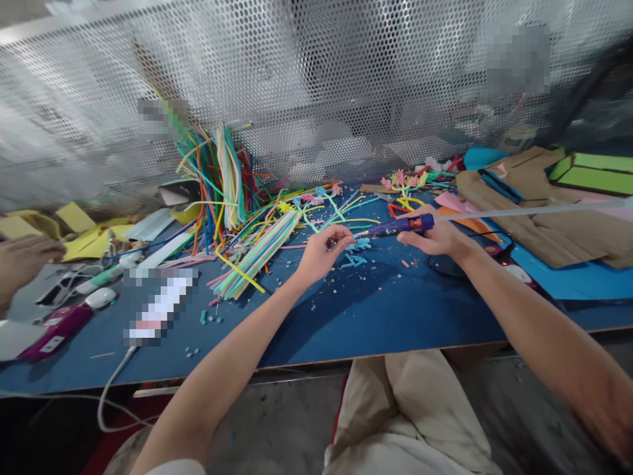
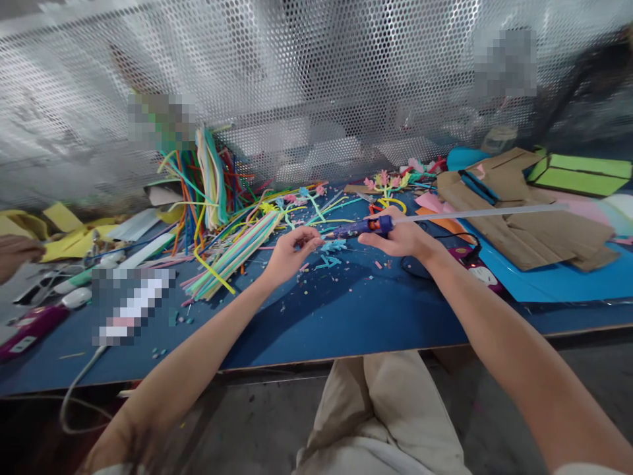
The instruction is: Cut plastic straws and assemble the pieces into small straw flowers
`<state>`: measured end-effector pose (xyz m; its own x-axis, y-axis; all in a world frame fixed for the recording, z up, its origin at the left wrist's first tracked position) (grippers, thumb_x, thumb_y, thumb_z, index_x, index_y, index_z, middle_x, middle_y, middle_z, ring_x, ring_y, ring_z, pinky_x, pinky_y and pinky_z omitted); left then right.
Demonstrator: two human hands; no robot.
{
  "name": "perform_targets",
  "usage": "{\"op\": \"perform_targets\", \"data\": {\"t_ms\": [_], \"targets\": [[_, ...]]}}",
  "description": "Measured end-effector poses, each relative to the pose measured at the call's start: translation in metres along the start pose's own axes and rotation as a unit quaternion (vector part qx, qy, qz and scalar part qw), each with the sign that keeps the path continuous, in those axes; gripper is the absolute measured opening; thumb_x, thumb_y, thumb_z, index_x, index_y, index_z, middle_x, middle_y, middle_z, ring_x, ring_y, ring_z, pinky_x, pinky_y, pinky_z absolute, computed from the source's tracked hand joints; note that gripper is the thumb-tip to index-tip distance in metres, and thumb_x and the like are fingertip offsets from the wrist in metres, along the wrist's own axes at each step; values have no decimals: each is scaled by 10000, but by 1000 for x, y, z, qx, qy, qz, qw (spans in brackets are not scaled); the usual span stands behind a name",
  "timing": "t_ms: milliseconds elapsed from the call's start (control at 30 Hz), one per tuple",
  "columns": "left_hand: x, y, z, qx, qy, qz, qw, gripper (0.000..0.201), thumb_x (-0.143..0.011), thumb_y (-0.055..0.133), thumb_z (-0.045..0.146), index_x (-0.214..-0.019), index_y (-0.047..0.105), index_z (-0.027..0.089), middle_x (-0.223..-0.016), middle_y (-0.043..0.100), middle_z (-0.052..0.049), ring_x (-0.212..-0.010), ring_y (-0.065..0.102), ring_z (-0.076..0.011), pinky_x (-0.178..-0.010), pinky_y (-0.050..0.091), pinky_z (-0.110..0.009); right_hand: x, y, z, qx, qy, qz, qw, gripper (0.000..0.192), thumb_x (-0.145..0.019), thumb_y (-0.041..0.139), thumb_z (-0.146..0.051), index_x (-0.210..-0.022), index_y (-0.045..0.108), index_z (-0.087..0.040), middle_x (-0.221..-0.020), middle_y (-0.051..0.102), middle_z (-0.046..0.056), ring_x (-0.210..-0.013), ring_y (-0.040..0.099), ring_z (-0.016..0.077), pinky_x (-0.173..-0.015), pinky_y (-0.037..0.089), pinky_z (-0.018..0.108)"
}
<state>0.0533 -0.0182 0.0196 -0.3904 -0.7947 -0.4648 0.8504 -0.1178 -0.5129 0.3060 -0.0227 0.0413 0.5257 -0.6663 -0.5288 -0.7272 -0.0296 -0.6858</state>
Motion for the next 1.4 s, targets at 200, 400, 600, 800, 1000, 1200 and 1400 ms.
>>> {"op": "perform_targets", "data": {"t_ms": [200,400,600,800,1000,1200,1400], "targets": [[0,0,2,-1,4,2,1000,240,-949,605,413,-932,672,183,-834,679,-28,-683,534,-108,-623,409,-233,1,0,0,-5,24,5,1000,436,-893,597,-552,-636,542,-204,-553,476,-23,-539,426,130,-579,324,292],[1,-2,5,28,9,13,999,268,-947,601,439,-925,668,181,-817,665,-22,-665,524,-103,-620,404,-234,-5,-3,-1,66,30,-50,996,456,-908,545,-595,-660,557,-211,-541,497,-15,-511,434,140,-549,301,301],[1,-5,3,47,1,30,998,287,-951,589,455,-939,661,178,-852,675,-33,-679,541,-110,-630,420,-236,-5,-4,33,310,120,-52,942,331,-883,577,-490,-1033,622,-199,-1000,694,101,-882,639,277,-672,412,341],[1,-5,3,12,-12,44,999,280,-973,557,434,-907,650,179,-823,685,-20,-611,451,-96,-589,368,-232,7,2,65,385,212,-69,896,492,-806,613,-274,-1266,547,-113,-1259,575,230,-1182,523,421,-930,443,549],[2,1,3,42,-27,56,997,301,-955,577,458,-870,648,178,-778,665,-17,-597,457,-97,-581,372,-230,-17,19,9,69,70,13,995,258,-955,518,-368,-1028,715,-218,-1020,715,78,-858,640,211,-771,502,350],[5,10,0,72,-51,45,995,297,-940,594,466,-939,642,173,-798,663,-15,-620,495,-98,-591,395,-226,-22,56,-27,-152,84,91,981,261,-870,682,-464,-969,778,-242,-931,734,47,-764,633,170,-663,474,305],[6,16,-2,74,-39,20,996,309,-931,602,476,-947,662,173,-841,688,-25,-696,570,-119,-651,444,-240,-21,63,-25,-233,128,131,955,269,-797,761,-475,-886,758,-221,-832,723,30,-665,608,145,-602,474,291]]}}
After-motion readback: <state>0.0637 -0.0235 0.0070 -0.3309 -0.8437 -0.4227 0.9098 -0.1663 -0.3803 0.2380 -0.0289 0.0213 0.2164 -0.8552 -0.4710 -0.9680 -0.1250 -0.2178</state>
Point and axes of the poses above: each hand's wrist, its own x-axis away from the middle knuckle, its own y-axis out of the palm, z = x × y, the point moved 4 cm from there along -x, towards the middle knuckle
